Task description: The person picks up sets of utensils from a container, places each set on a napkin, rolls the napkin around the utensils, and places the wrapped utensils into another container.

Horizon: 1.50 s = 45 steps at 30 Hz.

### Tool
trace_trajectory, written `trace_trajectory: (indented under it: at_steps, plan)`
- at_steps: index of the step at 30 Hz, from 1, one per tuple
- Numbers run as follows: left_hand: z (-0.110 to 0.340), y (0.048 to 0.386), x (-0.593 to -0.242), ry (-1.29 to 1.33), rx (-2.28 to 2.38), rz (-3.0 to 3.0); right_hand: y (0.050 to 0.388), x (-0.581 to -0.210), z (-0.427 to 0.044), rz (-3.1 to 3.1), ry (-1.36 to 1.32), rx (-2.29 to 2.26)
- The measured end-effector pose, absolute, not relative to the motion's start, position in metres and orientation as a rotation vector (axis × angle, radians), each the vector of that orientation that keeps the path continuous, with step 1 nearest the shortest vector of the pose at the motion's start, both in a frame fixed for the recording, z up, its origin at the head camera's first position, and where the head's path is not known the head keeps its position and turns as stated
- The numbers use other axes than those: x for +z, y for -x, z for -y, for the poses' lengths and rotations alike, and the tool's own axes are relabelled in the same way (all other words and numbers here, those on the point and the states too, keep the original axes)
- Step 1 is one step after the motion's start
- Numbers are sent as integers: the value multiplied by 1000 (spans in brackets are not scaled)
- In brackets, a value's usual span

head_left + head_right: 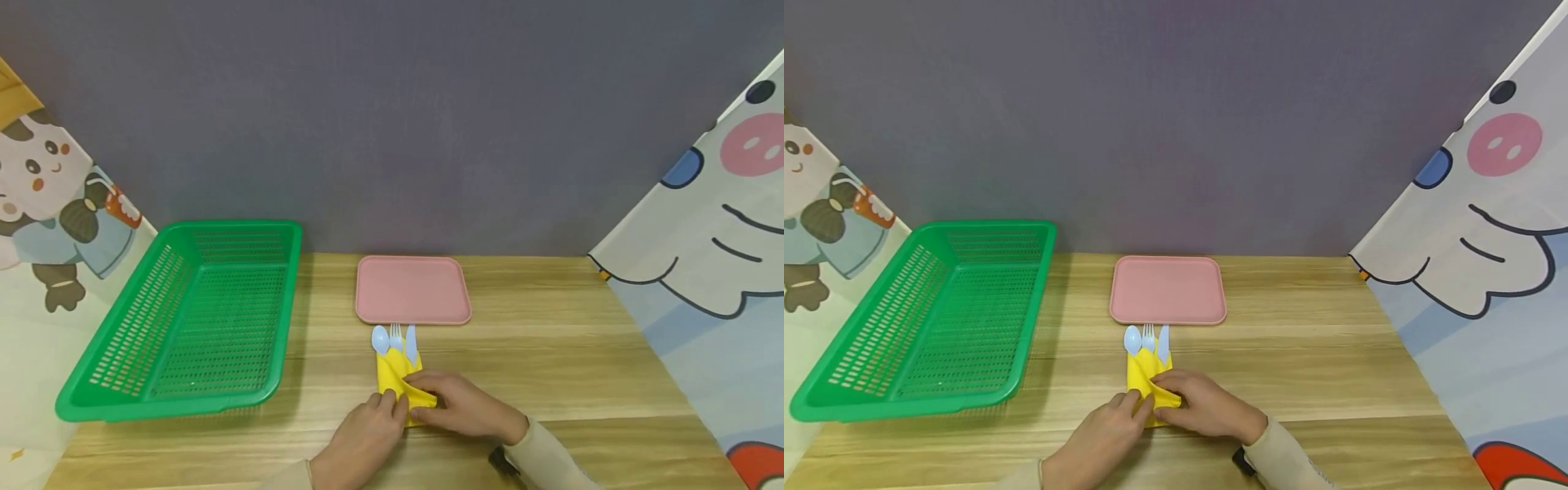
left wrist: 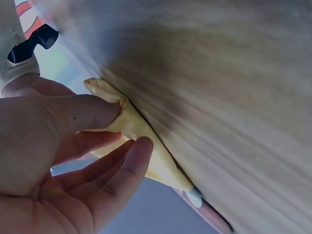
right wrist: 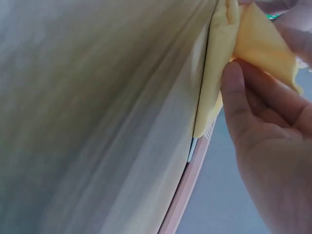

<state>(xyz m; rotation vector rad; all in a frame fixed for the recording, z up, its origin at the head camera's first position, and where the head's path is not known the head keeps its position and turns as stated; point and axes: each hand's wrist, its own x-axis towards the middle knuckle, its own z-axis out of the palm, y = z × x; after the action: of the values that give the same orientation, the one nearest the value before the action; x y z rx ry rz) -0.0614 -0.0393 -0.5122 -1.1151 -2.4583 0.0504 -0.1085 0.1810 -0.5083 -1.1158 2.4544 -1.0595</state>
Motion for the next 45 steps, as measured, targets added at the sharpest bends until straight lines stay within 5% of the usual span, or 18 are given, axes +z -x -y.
trace_trajectory:
  at_steps: [19,36,45]
  plan:
    - [34,61,-507,1159,199,2479,108,-501,-180,-2584,727,-984]
    - [41,58,-496,1311,377,2422,105,-494,-173,-2682,878,-793]
    - [39,57,-493,1301,354,2497,102,-496,-168,-2714,738,-826]
